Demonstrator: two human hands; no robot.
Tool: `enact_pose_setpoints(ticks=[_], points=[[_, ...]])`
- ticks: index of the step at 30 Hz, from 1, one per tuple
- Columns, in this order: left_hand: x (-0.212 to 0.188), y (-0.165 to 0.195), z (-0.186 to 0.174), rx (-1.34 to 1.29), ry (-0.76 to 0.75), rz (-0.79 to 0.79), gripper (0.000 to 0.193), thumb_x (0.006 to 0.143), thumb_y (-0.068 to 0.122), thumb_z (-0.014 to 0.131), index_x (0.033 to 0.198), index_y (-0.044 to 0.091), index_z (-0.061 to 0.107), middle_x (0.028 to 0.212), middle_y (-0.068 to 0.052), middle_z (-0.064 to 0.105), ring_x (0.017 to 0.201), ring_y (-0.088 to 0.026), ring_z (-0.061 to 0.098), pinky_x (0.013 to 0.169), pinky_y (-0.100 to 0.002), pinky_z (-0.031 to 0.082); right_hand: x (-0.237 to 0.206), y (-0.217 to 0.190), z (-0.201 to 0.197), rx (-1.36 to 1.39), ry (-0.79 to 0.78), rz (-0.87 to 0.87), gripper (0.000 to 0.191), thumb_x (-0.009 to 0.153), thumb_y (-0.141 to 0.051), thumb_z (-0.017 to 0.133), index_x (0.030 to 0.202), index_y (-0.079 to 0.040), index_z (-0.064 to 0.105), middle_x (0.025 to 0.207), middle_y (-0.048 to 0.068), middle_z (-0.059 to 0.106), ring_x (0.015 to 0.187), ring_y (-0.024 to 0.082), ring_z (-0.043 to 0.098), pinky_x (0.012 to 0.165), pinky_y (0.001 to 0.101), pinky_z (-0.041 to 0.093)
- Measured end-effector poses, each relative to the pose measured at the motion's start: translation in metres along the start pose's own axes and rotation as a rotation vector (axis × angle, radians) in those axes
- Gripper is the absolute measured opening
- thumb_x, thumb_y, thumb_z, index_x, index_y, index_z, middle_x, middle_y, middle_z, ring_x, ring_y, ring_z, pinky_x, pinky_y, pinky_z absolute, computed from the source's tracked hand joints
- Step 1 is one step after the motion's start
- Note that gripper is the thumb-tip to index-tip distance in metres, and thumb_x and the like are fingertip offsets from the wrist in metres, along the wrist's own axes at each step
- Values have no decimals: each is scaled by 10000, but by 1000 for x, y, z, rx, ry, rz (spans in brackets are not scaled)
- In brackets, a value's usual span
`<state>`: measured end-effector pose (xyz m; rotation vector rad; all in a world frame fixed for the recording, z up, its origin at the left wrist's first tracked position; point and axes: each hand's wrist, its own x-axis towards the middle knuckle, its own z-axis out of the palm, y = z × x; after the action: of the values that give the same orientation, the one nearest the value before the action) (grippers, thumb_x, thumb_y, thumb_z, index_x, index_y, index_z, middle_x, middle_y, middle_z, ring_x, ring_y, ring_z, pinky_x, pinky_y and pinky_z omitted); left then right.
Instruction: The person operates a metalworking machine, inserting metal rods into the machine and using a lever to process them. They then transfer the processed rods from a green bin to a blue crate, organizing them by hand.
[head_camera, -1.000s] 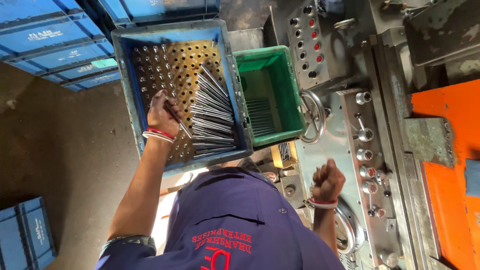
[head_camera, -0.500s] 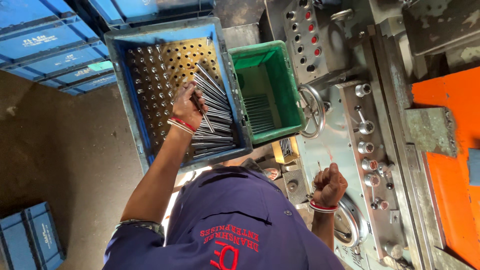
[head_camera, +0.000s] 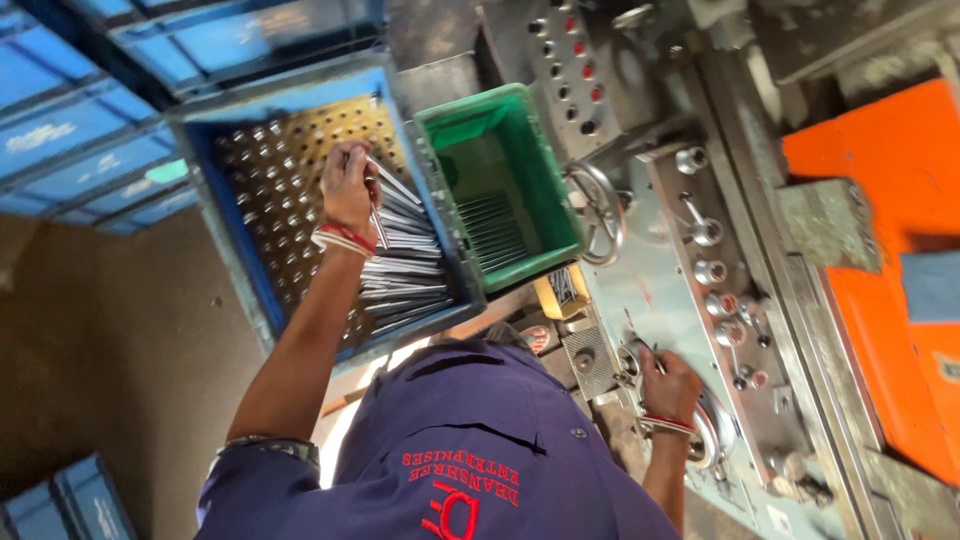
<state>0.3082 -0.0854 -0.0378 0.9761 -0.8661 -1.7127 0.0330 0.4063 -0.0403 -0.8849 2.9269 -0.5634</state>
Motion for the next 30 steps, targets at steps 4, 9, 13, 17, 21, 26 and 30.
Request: enact_pose_setpoints(ticks=[4, 9, 13, 17, 21, 26, 30], points=[[16, 12, 92, -6, -321, 80, 118, 1091, 174, 555, 1040, 97, 629, 747, 23, 553, 532, -41, 438, 446, -215, 307, -18, 87, -35, 76, 109, 155, 187, 863, -218, 773, 915, -43, 734, 777, 152, 691, 694, 316, 699, 685, 420, 549], [1, 38, 247, -37, -689, 148, 127, 1125, 172, 573, 1059, 79, 630, 780, 26, 549, 590, -34, 435, 496, -220, 316, -50, 185, -128, -379, 354, 90, 91, 875, -141, 781, 908, -88, 715, 849, 116, 700, 881, 328, 667, 840, 471, 547], [-47, 56, 374, -96, -956, 105, 134, 1133, 193, 598, 1075, 77, 631, 804, 32, 541, 628, -25, 434, 524, -217, 330, -72, 212, -221, -628, 550, 180, 121, 926, -106, 784, 937, -61, 672, 953, 150, 684, 956, 333, 655, 850, 438, 537], [-105, 44, 493, -129, -1081, -21, 99, 985, 194, 607, 973, 101, 637, 839, 67, 634, 629, 1, 500, 491, -190, 335, -76, 232, -306, -632, 710, 292, 167, 917, -85, 779, 1023, -38, 659, 993, 171, 674, 938, 355, 663, 788, 456, 535], [-152, 1, 606, -297, -1295, -149, 188, 1035, 186, 687, 892, 87, 617, 767, -3, 621, 614, -71, 531, 509, -247, 386, -64, 280, -374, -463, 844, 372, 104, 1164, -25, 596, 1070, 19, 607, 1013, 189, 685, 925, 351, 670, 773, 466, 522], [-230, -66, 741, -221, -1260, -439, 240, 986, 230, 737, 895, 37, 626, 765, -16, 603, 610, -80, 513, 498, -256, 374, -38, 352, -442, -470, 859, 194, 162, 1177, -52, 510, 1074, 24, 609, 991, 165, 671, 876, 303, 637, 784, 419, 514], [-293, -104, 800, -9, -1167, -452, 268, 906, 341, 695, 1072, 144, 623, 752, 20, 615, 519, -49, 481, 410, -236, 354, -20, 393, -478, -550, 806, 306, 227, 1183, -101, 490, 1052, 28, 624, 938, 156, 675, 805, 284, 621, 733, 406, 498]])
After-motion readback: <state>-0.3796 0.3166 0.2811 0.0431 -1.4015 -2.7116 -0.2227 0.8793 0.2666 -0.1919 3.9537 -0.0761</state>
